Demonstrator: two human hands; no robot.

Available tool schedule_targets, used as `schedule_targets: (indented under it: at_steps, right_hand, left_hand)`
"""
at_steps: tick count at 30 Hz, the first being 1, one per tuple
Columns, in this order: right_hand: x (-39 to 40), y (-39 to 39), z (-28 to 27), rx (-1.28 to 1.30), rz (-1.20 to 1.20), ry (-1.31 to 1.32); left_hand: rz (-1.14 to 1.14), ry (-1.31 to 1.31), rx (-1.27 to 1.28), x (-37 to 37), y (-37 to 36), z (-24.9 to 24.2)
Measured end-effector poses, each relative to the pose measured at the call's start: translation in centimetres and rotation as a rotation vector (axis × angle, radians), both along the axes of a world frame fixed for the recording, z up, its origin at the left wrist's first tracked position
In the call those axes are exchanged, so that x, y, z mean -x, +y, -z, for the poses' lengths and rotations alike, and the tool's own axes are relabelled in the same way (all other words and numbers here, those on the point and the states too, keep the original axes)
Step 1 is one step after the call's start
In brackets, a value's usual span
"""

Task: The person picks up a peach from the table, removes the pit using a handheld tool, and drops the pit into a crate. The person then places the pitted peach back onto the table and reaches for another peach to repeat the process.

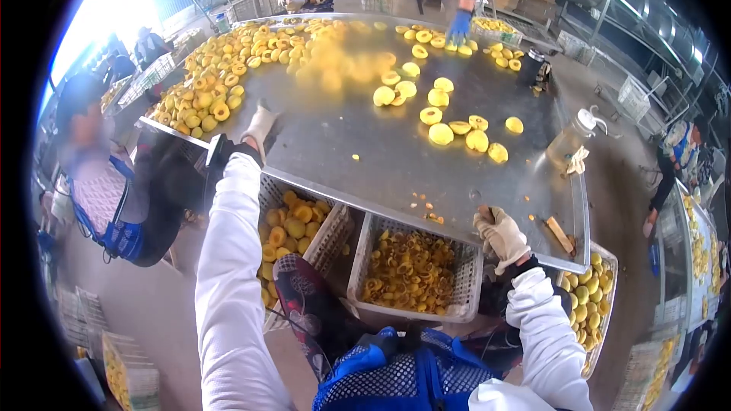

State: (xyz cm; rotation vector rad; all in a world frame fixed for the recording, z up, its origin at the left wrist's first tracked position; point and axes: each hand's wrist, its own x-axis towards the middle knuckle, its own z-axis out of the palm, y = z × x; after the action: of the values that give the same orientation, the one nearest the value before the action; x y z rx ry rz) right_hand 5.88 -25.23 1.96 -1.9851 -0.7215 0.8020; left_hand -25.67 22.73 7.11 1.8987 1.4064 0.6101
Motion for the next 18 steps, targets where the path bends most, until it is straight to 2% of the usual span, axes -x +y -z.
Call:
schedule_targets:
  at_steps: [1, 4, 6, 7, 8, 9, 10, 12, 13, 14, 16, 18]
  right_hand:
    - [0.3, -0.3, -0.3, 0.011, 0.008, 0.015]
    - [0.5, -0.2, -1.7, 0.064, -0.037, 0.018]
    - [0.4, -0.3, -1.5, 0.063, -0.096, -0.048]
    - [-0.1, -0.4, -0.3, 0.032, -0.105, -0.036]
    - [0.0, -0.5, -0.5, 0.029, -0.102, -0.032]
    - [0.3, -0.7, -1.1, 0.038, -0.114, -0.009]
    - [0.4, -0.7, -1.5, 0.042, -0.126, 0.011]
    - [0.5, -0.3, -1.8, 0.118, -0.12, -0.079]
    - [-0.7, -0.3, 1.2, 0.012, -0.17, -0.208]
    - [-2.2, -0.2, 4.0, -0.079, -0.22, -0.334]
    - [0.3, -0.4, -1.4, 0.089, -0.168, -0.219]
    - [0.7, -0.4, -2.6, 0.152, -0.16, -0.227]
  left_hand:
    - [0.008, 0.015, 0.011, -0.1, -1.2, 0.5]
    - [0.046, -0.437, 0.512, -1.5, -8.1, 1.4]
    - [0.152, -0.231, 0.422, -2.8, -9.2, 5.4]
    - [0.275, -0.123, 0.27, -3.5, -8.2, 9.2]
    - [0.395, -0.018, 0.112, -4.2, -9.1, 9.4]
    - [0.406, -0.034, 0.134, -4.4, -10.3, 9.8]
    - [0.417, -0.051, 0.15, -4.4, -13.8, 7.9]
    - [0.567, -0.346, 0.141, -4.4, -4.7, 21.6]
    - [1.157, -0.181, -0.468, -4.9, 0.0, 24.9]
    - [0.945, -0.46, -0.219, -4.4, -1.9, 21.7]
    - [0.329, -0.324, 0.174, -5.3, -5.5, 12.5]
    - [0.162, 0.176, -0.333, -5.1, -8.3, 3.3]
